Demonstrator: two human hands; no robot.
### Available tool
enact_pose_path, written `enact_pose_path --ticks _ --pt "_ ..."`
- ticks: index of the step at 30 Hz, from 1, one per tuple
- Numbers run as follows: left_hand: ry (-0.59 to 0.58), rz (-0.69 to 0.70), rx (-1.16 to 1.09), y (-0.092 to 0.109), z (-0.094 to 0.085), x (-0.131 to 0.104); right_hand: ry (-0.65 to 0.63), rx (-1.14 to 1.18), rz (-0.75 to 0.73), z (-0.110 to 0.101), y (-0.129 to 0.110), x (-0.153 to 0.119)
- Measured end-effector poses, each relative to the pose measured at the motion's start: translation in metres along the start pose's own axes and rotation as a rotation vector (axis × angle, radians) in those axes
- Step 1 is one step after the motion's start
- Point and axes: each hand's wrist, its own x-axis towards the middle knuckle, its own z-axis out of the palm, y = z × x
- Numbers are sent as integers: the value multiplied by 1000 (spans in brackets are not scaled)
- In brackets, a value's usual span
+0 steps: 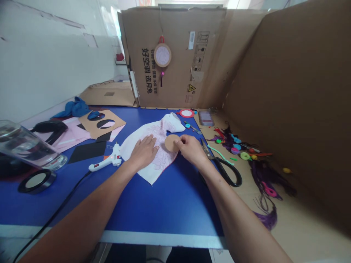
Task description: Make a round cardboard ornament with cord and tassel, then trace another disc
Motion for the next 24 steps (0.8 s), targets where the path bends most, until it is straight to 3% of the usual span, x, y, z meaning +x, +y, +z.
enact_pose_path --ticks 13,21,24 --pt "-29 62 -40 15 -2 -5 138 67 0 -17 14 9" --pt "12 389 -140 37 3 -10 170 146 -15 -21 15 10" --pt "-10 437 -139 40 6 -13 174 158 -9 -21 12 9"
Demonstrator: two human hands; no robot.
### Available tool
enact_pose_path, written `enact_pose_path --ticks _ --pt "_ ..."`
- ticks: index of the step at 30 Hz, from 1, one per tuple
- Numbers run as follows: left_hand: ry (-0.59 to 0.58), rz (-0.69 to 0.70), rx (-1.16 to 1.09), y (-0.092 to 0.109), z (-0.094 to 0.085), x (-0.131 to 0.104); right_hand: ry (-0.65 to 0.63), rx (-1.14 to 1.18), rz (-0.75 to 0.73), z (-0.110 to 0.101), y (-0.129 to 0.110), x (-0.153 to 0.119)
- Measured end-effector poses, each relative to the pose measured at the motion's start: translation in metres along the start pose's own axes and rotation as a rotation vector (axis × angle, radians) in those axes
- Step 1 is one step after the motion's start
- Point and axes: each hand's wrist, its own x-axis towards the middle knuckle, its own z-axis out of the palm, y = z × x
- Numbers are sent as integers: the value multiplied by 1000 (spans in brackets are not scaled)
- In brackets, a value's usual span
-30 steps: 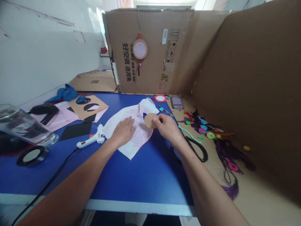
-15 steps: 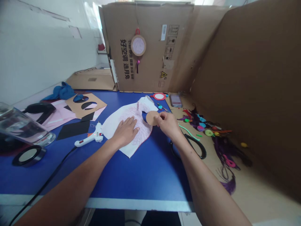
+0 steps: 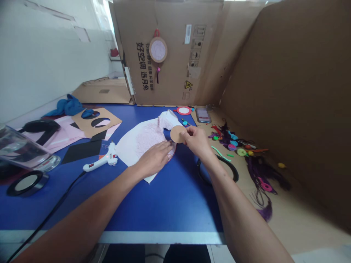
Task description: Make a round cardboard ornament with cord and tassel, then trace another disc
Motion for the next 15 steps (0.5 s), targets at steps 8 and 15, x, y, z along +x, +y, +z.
enact_pose_path --ticks 8,15 --pt "-97 -6 39 3 1 -4 -3 -6 -3 1 0 0" --pt "-25 10 -46 0 -5 -2 -14 54 67 4 -2 0"
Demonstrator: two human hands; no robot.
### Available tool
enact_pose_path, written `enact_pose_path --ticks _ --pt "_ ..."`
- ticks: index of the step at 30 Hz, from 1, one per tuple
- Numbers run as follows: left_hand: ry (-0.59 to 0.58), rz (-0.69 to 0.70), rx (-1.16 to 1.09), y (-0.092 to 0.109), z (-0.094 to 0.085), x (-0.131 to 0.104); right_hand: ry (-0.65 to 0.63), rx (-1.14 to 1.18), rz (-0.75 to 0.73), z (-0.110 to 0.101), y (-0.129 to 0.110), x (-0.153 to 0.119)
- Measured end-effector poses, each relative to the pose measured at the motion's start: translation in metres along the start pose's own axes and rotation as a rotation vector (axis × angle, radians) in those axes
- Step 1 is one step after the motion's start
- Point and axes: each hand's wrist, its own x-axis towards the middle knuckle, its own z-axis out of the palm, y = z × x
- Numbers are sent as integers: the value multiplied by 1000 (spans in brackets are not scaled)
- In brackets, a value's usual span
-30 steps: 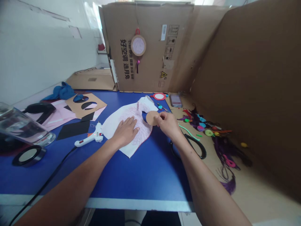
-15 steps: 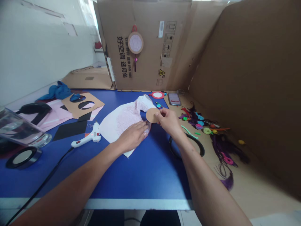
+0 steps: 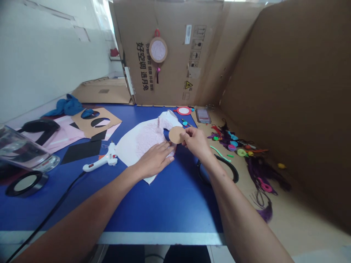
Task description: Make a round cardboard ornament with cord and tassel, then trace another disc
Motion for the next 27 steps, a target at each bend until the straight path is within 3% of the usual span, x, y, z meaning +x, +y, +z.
enact_pose_path --ticks 2,5,9,17,27 --pt "82 -48 -77 -7 -7 2 7 17 8 1 -1 0" --pt "288 -245 -186 -19 -19 5 9 27 16 2 -4 -1" --pt "456 -435 -483 -28 -28 8 -82 106 64 7 -13 -7" --pt "361 -639 -1054 -11 -30 13 -225 240 120 17 -22 -16" --pt "326 -702 -1143 -12 -37 10 -273 230 115 25 -26 -23"
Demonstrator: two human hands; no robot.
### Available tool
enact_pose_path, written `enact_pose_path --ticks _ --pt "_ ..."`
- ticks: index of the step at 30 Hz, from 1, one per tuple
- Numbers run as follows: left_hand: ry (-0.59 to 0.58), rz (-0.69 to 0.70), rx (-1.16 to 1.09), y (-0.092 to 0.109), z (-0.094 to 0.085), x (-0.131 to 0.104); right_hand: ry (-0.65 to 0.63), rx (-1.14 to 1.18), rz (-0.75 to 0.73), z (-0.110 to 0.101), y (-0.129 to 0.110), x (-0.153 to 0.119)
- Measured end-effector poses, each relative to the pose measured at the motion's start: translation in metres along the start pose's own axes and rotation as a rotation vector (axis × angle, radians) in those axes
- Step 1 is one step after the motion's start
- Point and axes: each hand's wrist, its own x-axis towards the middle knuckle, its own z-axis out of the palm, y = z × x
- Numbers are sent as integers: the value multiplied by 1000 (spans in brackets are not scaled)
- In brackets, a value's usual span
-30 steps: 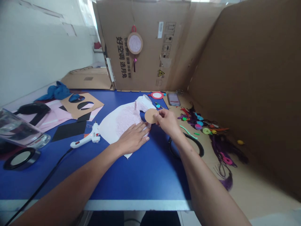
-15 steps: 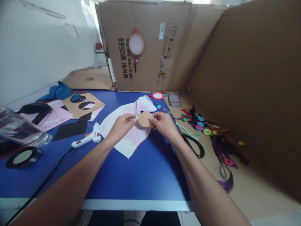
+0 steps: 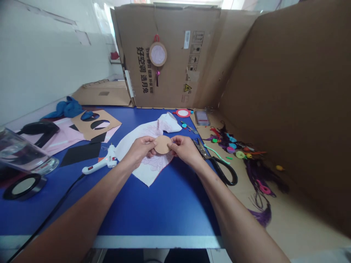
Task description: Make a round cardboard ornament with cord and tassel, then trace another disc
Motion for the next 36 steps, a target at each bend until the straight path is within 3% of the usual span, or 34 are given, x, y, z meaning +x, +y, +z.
enact_pose_path --ticks 16,21,26,36 --pt "28 12 47 -3 -2 2 18 -141 -68 -2 10 6" --pt "114 149 254 -8 -14 13 58 -242 -54 -6 7 5" --pt "137 313 510 -9 -22 19 -18 -266 -44 -5 10 4" --pt "88 299 632 -14 -22 20 -90 -283 -6 -2 15 6"
